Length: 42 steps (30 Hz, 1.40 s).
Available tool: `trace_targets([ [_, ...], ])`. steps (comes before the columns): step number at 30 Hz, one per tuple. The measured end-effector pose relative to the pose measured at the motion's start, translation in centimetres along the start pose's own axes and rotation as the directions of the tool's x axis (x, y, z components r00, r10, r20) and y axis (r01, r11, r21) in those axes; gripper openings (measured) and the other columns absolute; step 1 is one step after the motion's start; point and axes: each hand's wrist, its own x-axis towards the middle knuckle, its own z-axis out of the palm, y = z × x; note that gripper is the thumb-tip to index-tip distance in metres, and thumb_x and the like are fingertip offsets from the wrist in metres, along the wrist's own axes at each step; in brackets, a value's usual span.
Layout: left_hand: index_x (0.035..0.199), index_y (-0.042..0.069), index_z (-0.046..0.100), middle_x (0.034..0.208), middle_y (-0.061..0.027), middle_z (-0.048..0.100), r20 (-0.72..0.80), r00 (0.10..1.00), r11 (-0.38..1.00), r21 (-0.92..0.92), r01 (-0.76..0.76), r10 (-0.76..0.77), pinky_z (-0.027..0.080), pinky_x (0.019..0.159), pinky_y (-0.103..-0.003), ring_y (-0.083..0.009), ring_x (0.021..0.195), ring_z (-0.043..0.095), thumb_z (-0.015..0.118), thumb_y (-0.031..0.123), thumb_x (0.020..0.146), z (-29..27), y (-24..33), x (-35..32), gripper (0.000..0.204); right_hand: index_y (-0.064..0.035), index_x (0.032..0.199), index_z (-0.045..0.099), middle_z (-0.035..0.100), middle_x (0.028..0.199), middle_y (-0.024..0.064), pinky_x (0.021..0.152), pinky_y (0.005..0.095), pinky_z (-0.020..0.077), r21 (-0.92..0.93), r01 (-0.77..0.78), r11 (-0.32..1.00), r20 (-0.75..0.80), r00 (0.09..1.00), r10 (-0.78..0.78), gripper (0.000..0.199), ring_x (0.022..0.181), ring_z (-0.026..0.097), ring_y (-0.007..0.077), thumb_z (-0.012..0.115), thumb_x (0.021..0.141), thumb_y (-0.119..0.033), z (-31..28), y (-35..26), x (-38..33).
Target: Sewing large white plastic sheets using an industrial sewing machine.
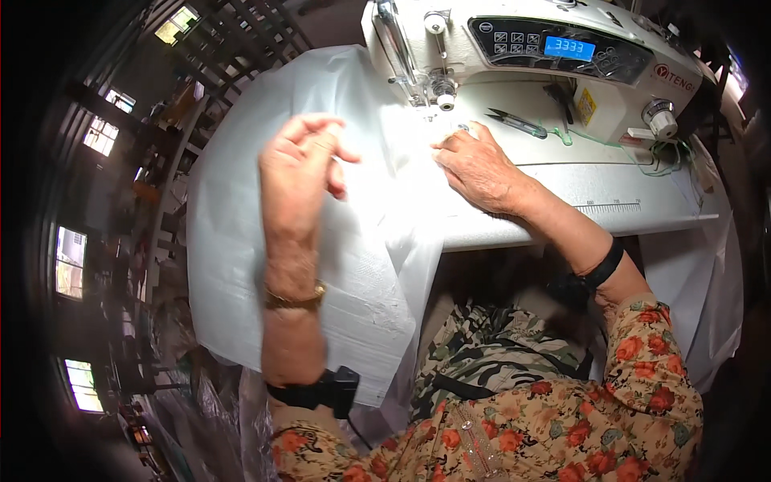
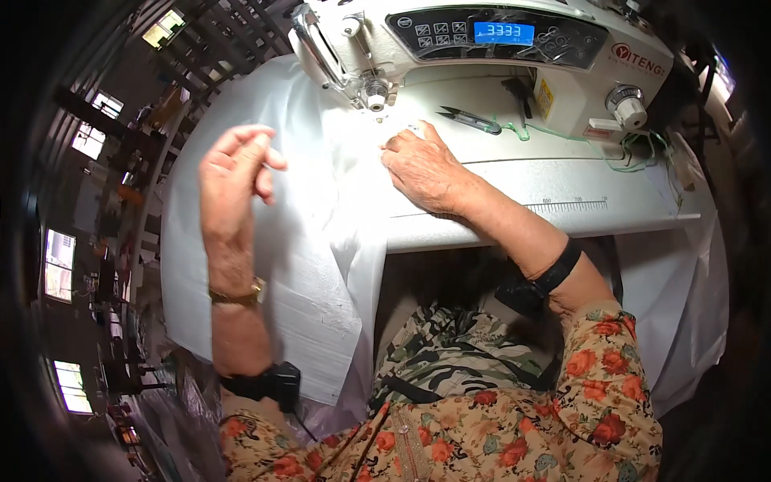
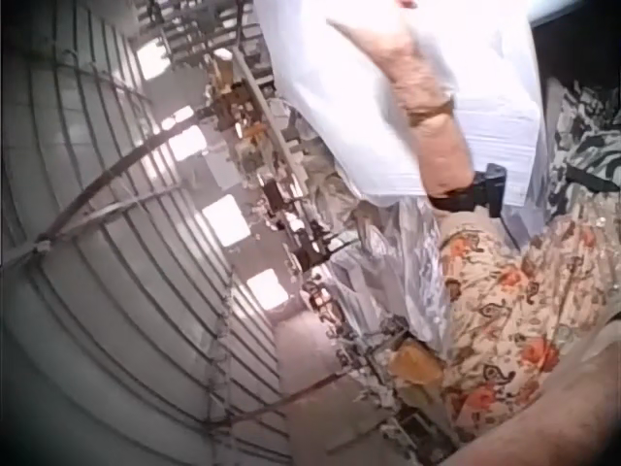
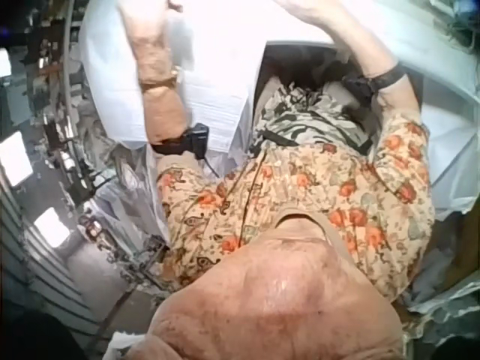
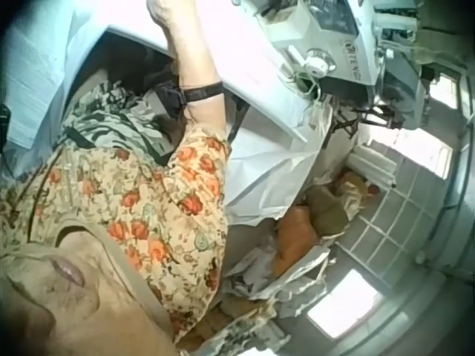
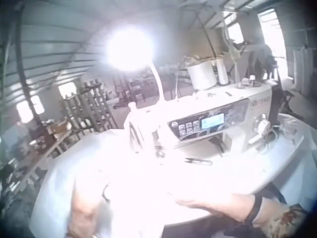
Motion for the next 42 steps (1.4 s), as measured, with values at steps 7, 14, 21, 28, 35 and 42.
trace_targets([
  [7,0.108,-0.005,0.061,0.104,-0.0173,0.066,0.028,0.865,0.433,0.857,-0.279,0.501,0.052,0.081,-0.035,-0.0268,0.09,0.064,0.058,0.016,0.093,-8.7,-6.0,6.3,0.026,-0.002,0.11,0.061,0.062,0.12,0.0112,0.107,0.0507,0.028,-0.026,-0.026,0.999,-0.016,1.0,0.025,0.023,0.119,0.05,0.0247,0.054,0.09,-0.01,0.0,-0.5,0.0],
  [14,0.128,0.001,0.052,0.133,-0.0179,0.051,-0.117,0.971,0.291,0.955,0.052,0.209,0.04,0.103,-0.042,-0.0336,0.121,0.05,0.056,0.046,0.091,-12.3,-11.8,7.8,0.059,-0.0021,0.113,0.062,0.062,0.123,0.01,0.109,0.0514,0.0266,-0.066,-0.115,0.991,0.061,0.991,0.12,0.025,0.123,0.049,0.0251,0.053,0.092,-0.012,-0.7,-0.4,0.0],
  [21,0.125,0.005,0.054,0.13,-0.0129,0.051,-0.224,0.973,0.129,0.965,0.229,-0.055,0.043,0.1,-0.043,-0.0282,0.123,0.047,0.058,0.057,0.086,-10.6,-14.5,7.2,0.065,-0.0032,0.115,0.062,0.059,0.129,0.0086,0.109,0.0462,0.0262,-0.054,-0.125,0.991,0.012,0.992,0.126,0.027,0.125,0.047,0.026,0.051,0.093,-0.014,-0.1,0.2,-0.3],
  [28,0.109,0.004,0.059,0.114,-0.0137,0.061,-0.283,0.959,0.178,0.943,0.28,-0.008,0.046,0.092,-0.046,-0.0329,0.111,0.057,0.058,0.052,0.087,-11.5,-15.8,7.1,0.053,-0.0049,0.118,0.062,0.059,0.129,0.0064,0.104,0.0418,0.0298,-0.076,-0.081,0.994,-0.024,0.997,0.079,0.031,0.12,0.048,0.0234,0.047,0.094,-0.019,-0.1,0.8,-0.8],
  [35,0.097,0.004,0.063,0.099,-0.0211,0.067,-0.199,0.979,0.262,0.944,0.202,-0.041,0.046,0.084,-0.052,-0.0429,0.098,0.06,0.049,0.038,0.094,-11.8,-16.1,6.4,0.038,-0.0029,0.122,0.057,0.053,0.135,0.0094,0.107,0.0416,0.0278,-0.016,-0.115,0.993,0.079,0.99,0.116,0.033,0.127,0.044,0.0262,0.045,0.094,-0.015,-1.1,2.3,-1.5],
  [42,0.095,0.003,0.062,0.099,-0.022,0.066,-0.235,0.972,0.24,0.943,0.229,-0.002,0.047,0.083,-0.05,-0.0431,0.096,0.06,0.045,0.041,0.095,-14.7,-16.3,3.8,0.041,-0.006,0.123,0.057,0.057,0.13,0.0067,0.104,0.0404,0.0302,-0.071,-0.028,0.997,0.019,0.999,0.03,0.033,0.12,0.048,0.0247,0.046,0.095,-0.018,-0.7,3.3,-1.9],
])
